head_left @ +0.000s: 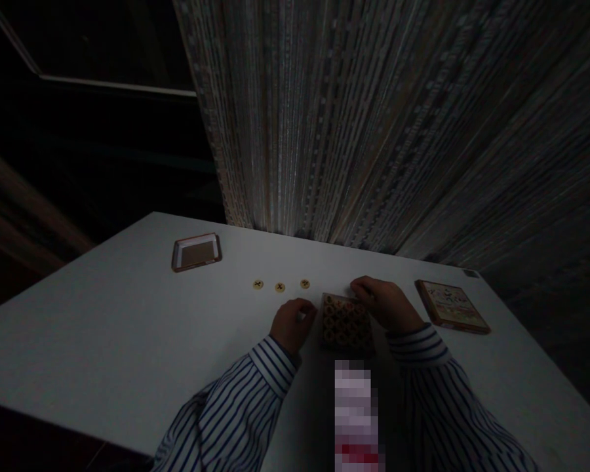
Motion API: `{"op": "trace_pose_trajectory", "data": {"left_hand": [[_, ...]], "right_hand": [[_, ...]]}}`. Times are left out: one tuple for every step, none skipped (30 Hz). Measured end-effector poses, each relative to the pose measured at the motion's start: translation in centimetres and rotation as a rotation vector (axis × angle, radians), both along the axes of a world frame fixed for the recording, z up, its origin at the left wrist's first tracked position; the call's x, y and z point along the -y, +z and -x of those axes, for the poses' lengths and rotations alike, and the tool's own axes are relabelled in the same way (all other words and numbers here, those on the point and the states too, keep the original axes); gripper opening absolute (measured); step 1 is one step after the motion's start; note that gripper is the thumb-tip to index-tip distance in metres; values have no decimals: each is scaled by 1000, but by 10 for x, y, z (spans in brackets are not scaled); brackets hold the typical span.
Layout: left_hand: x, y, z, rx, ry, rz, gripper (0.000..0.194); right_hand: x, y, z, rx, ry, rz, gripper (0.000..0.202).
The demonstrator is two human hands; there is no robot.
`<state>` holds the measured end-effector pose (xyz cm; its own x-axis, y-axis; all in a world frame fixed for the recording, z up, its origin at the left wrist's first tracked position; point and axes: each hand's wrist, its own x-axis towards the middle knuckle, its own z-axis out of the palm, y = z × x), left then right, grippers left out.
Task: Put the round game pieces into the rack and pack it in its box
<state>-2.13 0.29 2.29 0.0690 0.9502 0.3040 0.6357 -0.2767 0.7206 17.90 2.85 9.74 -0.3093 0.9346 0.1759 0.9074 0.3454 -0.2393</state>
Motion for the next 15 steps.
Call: {"op": "trace_pose_trajectory", "data": {"left_hand": [[1,1,2,14,0,-6,7],[1,2,4,29,0,-14,8],[2,3,7,40,-2,-21,8],[2,5,11,48,-4,-28,9],[3,6,14,55,-4,-37,9],[3,7,18,60,-3,-46,10],[2,8,22,65,1,-54,11],[2,10,26,71,6,-64,12],[0,11,31,77,15,-73,13],[-2,13,35,79,19,-77,15],[-4,14,40,82,33,-83,16],[-7,16,45,83,37,-84,17],[-10,17,50,80,45,-79,18],[-13,18,55,75,68,-78,19],[-15,18,61,63,83,-85,20]], "right_hand": [[1,1,1,-9,10,-9,26],[2,2,2,-14,16,-15,26],[2,3,3,-14,22,-17,26],[3,4,5,-9,25,-14,26],[3,5,6,-2,25,-12,25],[3,5,7,4,28,-12,25],[3,5,9,8,34,-15,25],[3,5,10,13,40,-20,25],[3,5,13,22,48,-20,26],[3,5,15,35,57,-16,26],[2,5,18,53,69,-8,26],[2,6,21,75,82,2,26],[1,6,25,99,95,11,27],[1,7,29,123,111,19,27],[0,7,33,147,128,25,28]]}}
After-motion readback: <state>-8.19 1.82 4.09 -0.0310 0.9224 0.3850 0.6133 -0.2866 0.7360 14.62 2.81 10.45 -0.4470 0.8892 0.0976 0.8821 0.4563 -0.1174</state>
